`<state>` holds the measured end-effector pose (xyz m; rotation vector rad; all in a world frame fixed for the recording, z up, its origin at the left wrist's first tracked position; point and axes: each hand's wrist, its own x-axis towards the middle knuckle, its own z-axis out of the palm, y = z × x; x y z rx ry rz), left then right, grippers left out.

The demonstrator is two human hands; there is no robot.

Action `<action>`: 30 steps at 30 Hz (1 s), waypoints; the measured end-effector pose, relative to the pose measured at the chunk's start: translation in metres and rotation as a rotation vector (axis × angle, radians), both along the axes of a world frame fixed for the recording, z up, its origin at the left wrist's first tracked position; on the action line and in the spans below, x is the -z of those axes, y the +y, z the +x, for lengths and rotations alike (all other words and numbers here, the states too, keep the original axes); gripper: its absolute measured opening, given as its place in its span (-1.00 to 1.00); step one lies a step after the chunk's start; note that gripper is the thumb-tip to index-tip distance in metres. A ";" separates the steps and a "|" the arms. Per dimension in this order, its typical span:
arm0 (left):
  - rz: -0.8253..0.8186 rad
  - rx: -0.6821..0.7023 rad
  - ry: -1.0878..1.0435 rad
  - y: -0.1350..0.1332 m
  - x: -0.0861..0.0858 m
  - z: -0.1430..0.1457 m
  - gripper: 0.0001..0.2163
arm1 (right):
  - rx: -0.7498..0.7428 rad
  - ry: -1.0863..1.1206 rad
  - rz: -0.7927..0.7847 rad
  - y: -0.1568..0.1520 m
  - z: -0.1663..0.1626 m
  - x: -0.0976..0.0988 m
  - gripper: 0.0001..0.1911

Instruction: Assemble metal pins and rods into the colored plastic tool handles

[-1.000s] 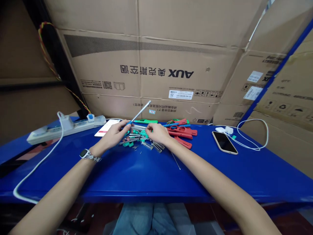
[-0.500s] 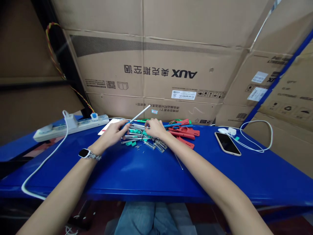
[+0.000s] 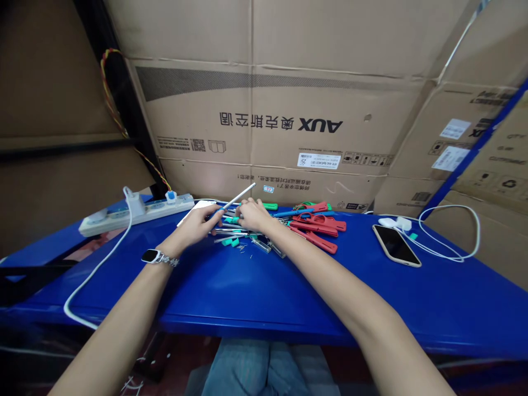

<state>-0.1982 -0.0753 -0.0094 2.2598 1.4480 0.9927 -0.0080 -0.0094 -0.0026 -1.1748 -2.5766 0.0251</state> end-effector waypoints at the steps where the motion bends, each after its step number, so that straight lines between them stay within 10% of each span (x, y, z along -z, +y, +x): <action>1: 0.023 -0.002 0.019 -0.001 0.000 0.001 -0.64 | 0.008 0.043 -0.007 -0.001 0.004 0.001 -0.85; 9: 0.162 0.047 0.203 -0.014 -0.005 0.025 -0.65 | 0.025 0.985 -0.382 -0.036 0.074 0.024 -0.71; 30: 0.202 0.180 0.396 -0.019 0.003 0.036 -0.64 | 0.034 1.368 -0.468 -0.063 0.114 0.020 -0.67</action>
